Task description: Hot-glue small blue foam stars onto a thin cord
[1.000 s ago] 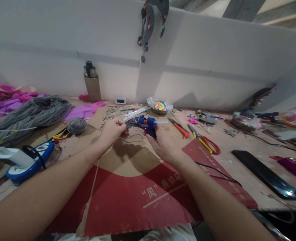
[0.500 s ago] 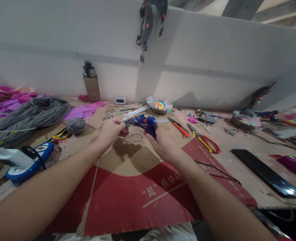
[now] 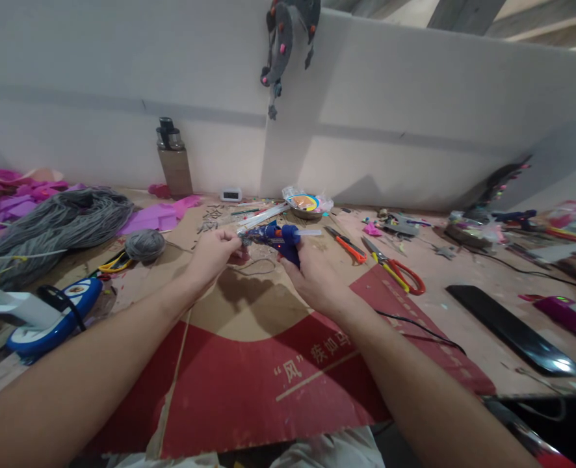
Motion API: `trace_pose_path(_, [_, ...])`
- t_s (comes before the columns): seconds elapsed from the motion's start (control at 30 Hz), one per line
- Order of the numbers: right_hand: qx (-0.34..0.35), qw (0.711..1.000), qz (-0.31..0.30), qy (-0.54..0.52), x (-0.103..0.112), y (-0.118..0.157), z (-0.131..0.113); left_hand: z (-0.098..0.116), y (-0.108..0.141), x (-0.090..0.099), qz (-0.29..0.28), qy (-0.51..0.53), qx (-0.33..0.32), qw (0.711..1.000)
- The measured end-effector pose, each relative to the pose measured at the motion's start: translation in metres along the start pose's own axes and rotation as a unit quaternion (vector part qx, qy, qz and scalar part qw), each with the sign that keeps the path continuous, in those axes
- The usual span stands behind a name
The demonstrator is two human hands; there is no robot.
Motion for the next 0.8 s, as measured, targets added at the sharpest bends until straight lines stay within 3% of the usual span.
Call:
trace_pose_path(0.4, [-0.022, 1.0, -0.001, 0.008, 0.0027, 0.0, 0.0018, 0.0007, -0.0001, 0.0032, 0.017, 0.012, -0.013, 1.0])
trace_pose_path(0.8, [0.008, 1.0, 0.005, -0.015, 0.0009, -0.0001, -0.0003, -0.0022, -0.0003, -0.0011, -0.005, 0.013, 0.008, 1.0])
Point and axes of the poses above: each hand's wrist, its own y-axis away from the middle knuckle, its own x-axis out of the back of the hand, z = x × y, the point moved 7 cm from there along -y, towards the middle knuckle, and after that the axes turned 11 degrees about -z, right-handed, at the moved point
